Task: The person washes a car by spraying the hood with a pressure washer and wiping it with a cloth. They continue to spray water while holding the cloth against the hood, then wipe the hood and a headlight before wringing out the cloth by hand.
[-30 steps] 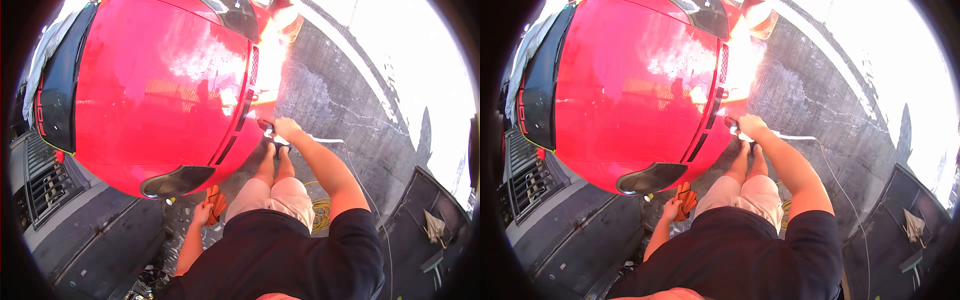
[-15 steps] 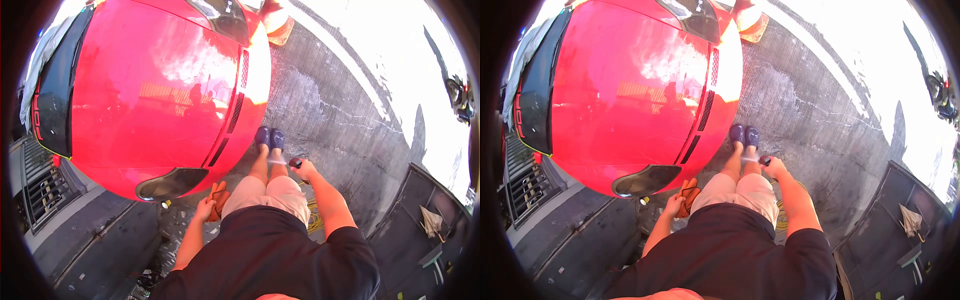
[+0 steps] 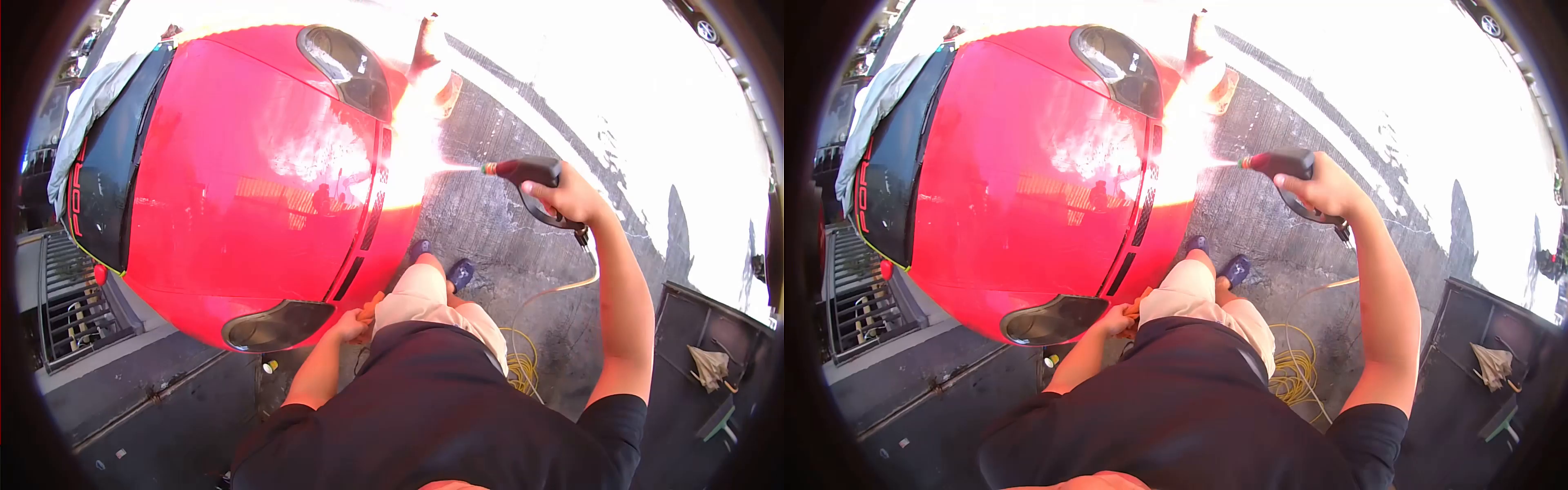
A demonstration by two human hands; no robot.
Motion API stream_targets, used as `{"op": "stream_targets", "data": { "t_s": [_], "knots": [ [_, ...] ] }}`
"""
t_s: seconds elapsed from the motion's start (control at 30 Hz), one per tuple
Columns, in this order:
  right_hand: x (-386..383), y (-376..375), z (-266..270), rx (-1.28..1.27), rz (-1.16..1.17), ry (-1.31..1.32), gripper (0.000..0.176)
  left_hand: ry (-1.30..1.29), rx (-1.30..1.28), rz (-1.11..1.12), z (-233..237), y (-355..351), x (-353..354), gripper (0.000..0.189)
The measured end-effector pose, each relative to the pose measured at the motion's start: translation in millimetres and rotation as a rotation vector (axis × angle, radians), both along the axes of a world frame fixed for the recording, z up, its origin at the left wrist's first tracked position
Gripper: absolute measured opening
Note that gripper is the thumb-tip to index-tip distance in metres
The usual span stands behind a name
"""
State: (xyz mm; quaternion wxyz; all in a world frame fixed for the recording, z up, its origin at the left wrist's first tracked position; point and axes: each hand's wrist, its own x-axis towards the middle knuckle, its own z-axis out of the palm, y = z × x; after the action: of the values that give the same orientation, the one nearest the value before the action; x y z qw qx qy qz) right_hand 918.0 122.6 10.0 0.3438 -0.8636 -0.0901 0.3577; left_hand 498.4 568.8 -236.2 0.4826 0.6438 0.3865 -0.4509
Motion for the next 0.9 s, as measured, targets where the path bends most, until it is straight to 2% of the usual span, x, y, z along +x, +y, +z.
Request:
{"op": "stream_targets", "data": {
  "t_s": [0.03,0.07,0.13,0.2,0.3,0.33,0.4,0.43,0.5,0.57,0.63,0.7,0.73,0.77,0.9],
  "knots": [
    [-6.6,6.8,31.2,-0.073,0.037,0.048,0.036,0.001,-0.058,0.005,-29.7,1.5,-7.9,0.039],
    [-10.0,-5.7,13.1,0.030,0.053,-0.181,0.036,0.031,-0.044,-0.064,-35.6,-3.5,-1.4,0.040],
    [6.8,-21.2,7.8,0.091,0.023,-0.299,0.035,0.042,-0.043,-0.154,-54.2,-16.9,16.0,0.042],
    [43.2,-26.0,39.3,0.024,-0.077,-0.070,0.033,0.008,-0.052,-0.201,-75.6,-27.3,32.1,0.045],
    [105.9,-42.8,44.2,0.172,-0.145,-0.136,0.031,0.028,-0.023,-0.216,-94.1,-44.1,73.1,0.043],
    [131.4,-47.4,45.7,0.167,-0.127,-0.140,0.030,0.070,-0.038,-0.200,-65.2,-56.1,105.4,0.044],
    [182.1,-54.5,52.7,0.136,-0.111,-0.158,0.032,0.114,-0.074,-0.064,-61.3,-71.8,145.9,0.037],
    [209.0,-57.1,55.0,0.155,-0.086,-0.162,0.033,0.132,-0.094,0.009,-67.2,-77.0,165.4,0.036],
    [259.2,-55.5,71.4,0.117,-0.120,-0.165,0.040,0.132,-0.006,-0.023,-108.6,-82.6,189.3,0.037],
    [309.1,-56.7,86.1,0.185,-0.101,-0.254,0.043,0.085,0.037,-0.059,-127.1,-86.0,234.5,0.037],
    [360.6,-60.8,107.6,0.255,-0.090,-0.241,0.039,0.014,0.034,-0.110,-126.2,-96.1,281.4,0.035],
    [407.9,-69.3,125.5,0.362,-0.051,-0.298,0.042,-0.044,0.052,-0.176,-116.3,-94.2,322.5,0.034],
    [421.1,-68.9,134.5,0.445,-0.103,-0.324,0.043,-0.070,0.064,-0.209,-107.9,-90.2,339.3,0.033],
    [432.3,-69.3,144.9,0.527,-0.153,-0.351,0.043,-0.118,-0.070,-0.061,-103.2,-87.9,352.4,0.028],
    [512.9,-84.3,161.6,0.659,-0.135,-0.397,0.041,-0.056,0.074,0.139,-92.4,-84.3,420.0,0.024]
  ]
}}
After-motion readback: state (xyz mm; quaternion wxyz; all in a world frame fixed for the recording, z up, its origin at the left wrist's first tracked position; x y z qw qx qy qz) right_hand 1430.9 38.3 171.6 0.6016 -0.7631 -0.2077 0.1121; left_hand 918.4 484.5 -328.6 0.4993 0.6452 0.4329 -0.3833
